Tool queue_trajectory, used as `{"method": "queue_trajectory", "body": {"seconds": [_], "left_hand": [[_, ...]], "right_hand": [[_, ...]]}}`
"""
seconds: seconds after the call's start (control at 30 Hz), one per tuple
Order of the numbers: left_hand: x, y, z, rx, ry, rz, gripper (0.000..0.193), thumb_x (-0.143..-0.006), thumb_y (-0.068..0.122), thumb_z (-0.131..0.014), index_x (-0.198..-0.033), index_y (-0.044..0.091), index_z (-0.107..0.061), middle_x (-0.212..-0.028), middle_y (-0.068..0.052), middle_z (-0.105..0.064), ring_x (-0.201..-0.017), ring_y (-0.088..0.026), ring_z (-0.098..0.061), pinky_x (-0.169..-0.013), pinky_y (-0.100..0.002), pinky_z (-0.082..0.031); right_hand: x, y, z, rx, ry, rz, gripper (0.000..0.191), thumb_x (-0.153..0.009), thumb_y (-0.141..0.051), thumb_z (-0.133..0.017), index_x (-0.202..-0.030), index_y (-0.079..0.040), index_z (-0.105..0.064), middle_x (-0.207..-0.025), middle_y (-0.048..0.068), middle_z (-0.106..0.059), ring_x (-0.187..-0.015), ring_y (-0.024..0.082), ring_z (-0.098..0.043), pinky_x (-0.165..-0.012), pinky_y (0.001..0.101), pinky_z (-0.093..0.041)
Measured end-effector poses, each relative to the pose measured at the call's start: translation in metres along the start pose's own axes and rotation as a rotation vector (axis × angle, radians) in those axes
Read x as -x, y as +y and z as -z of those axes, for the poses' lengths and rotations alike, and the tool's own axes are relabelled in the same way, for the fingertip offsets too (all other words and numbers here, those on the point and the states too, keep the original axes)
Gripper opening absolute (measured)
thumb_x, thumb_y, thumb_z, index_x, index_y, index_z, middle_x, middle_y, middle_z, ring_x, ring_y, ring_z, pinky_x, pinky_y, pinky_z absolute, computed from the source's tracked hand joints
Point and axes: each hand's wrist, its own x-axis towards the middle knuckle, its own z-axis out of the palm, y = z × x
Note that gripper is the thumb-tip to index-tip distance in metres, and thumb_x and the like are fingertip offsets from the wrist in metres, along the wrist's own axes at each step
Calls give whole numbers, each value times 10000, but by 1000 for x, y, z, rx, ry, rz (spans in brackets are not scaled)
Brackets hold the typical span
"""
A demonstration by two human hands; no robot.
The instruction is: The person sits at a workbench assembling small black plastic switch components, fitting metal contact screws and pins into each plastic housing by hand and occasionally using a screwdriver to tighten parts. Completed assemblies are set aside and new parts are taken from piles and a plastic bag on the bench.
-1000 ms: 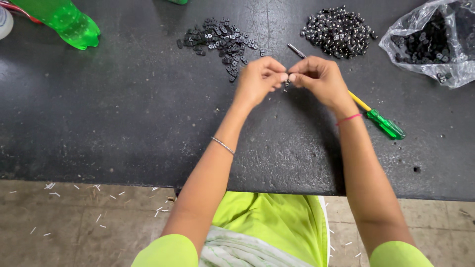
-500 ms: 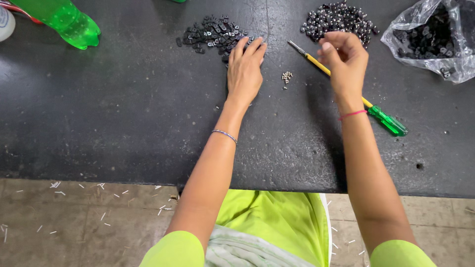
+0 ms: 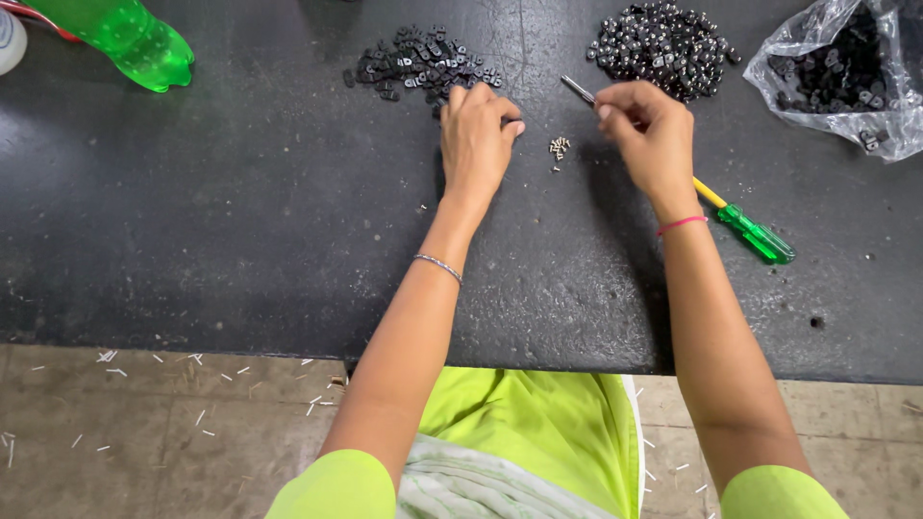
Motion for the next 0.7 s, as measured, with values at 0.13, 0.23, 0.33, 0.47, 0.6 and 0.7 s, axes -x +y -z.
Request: {"method": "queue_trajectory", "body": {"seconds": [0.13,0.23,0.33,0.47,0.6,0.7], "left_hand": [[-1,-2,-2,15,-5,12,162,-730,165,-866,-826,120,-744,-938,-43,-649,-997,-281,-565,-905,-426,-463],[-1,-2,0,55,-21,19,156,-741,134,-852,-821,108,-721,-918,-55,-658,-972,-292,-575,-878,-439,-469],[-1,-1,3,91,-8,6,152,-785,116,-831,-858,86,-701,-900,-55,-697,-928,-303,-610,-837,-444,-487],[-2,2,3,306,10,126,140,-857,112,-794,-934,58,-690,-852,-63,-747,-795,-267,-708,-718,-383,-536],[-1,0,-2,519,30,232,168,-860,114,-793,-999,55,-719,-825,-64,-780,-685,-166,-757,-612,-273,-568],[0,-3,-10,676,-93,402,161,-872,110,-796,-1019,52,-767,-814,-51,-790,-662,-94,-706,-571,-239,-563]], "right_hand": [[3,-6,1,277,-73,140,163,-937,-34,-776,-1099,-54,-778,-992,69,-749,-834,148,-706,-762,307,-561],[5,-13,-1,354,-153,151,191,-893,-65,-813,-1080,-91,-790,-955,83,-720,-795,195,-684,-738,329,-545],[7,-20,-5,382,-189,143,215,-874,-78,-820,-1084,-114,-795,-924,83,-691,-785,215,-681,-733,339,-540],[10,-28,-10,408,-182,201,206,-868,-84,-821,-1068,-123,-797,-947,74,-696,-799,237,-686,-731,358,-541],[11,-31,-13,487,-173,252,169,-867,-81,-803,-1031,-120,-798,-927,84,-687,-805,272,-678,-723,396,-531],[11,-29,-17,487,-178,268,134,-877,-70,-768,-1006,-105,-776,-898,90,-667,-830,288,-680,-743,410,-534]]}}
